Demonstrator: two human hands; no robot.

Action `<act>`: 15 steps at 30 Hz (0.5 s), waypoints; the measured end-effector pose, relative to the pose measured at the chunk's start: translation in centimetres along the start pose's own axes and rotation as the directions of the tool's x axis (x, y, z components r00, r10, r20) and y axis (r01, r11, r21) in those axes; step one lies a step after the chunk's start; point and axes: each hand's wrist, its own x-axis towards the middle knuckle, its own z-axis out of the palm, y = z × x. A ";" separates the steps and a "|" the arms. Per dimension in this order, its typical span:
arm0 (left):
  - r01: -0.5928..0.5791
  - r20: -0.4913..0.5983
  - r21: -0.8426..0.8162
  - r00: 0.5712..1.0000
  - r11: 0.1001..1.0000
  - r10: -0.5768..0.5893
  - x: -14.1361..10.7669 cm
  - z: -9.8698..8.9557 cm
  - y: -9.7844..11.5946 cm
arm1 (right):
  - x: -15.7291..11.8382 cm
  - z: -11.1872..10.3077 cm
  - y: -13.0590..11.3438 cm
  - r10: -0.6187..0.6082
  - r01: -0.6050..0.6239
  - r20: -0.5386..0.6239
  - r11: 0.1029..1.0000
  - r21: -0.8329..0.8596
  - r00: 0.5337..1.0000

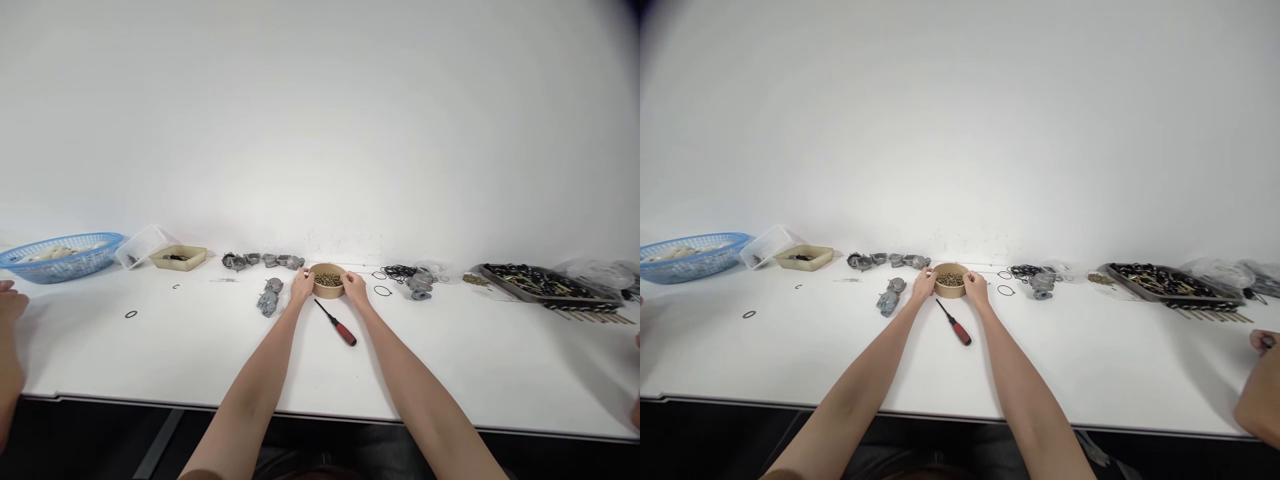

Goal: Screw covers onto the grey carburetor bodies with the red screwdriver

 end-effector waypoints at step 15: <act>-0.025 0.003 -0.034 1.000 0.999 0.025 0.1 0.1 -0.2 | 0.1 -0.2 -0.2 0.041 -0.033 0.047 0.985 -0.168 0.998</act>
